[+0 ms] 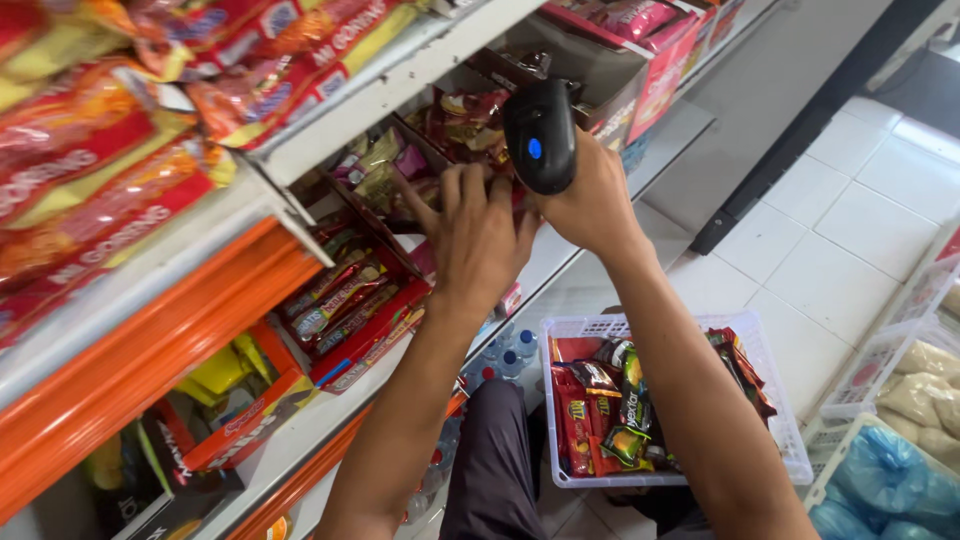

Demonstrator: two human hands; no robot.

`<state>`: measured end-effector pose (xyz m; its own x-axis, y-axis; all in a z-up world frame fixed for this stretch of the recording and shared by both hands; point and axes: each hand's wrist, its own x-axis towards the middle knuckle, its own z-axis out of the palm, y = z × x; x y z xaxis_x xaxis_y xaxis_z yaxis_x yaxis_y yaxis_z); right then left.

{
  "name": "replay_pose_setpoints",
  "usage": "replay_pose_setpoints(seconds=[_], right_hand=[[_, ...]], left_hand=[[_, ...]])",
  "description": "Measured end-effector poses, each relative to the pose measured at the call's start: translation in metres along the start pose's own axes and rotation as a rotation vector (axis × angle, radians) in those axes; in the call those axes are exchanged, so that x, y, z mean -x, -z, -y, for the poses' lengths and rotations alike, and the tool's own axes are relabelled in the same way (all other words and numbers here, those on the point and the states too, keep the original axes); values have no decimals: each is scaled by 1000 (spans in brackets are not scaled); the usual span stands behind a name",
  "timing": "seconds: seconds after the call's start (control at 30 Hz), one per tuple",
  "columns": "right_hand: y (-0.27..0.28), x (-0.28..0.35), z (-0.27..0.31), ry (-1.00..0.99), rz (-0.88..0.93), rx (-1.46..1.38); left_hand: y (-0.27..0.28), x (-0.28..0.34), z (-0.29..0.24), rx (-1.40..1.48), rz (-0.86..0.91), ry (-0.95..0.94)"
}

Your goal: The person scans barcodes on various snack packages and a box of biscuits using a handheld scanner, then places them into a white plastic basket and onto retail shelves.

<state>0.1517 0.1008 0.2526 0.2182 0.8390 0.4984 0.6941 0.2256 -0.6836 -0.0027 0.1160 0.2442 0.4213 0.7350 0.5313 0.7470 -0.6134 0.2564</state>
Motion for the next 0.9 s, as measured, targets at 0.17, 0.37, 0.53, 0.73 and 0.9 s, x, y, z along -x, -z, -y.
replay_pose_setpoints(seconds=[0.17,0.37,0.53,0.73,0.9], right_hand=[[4,70,-19,3,-195,-239],[-4,212,-89,-450,-200,-539],[-21,334,-160,-860,-177,-562],[-43,422,-204,-1028,-346,-791],[-44,434,-204,-1190,-393,-887]], left_hand=[[-6,56,-20,299,-222,-184],[-102,161,-40,657,173,-68],[-226,245,-40,787,405,65],[-305,283,-48,686,400,31],[-337,287,-39,522,524,17]])
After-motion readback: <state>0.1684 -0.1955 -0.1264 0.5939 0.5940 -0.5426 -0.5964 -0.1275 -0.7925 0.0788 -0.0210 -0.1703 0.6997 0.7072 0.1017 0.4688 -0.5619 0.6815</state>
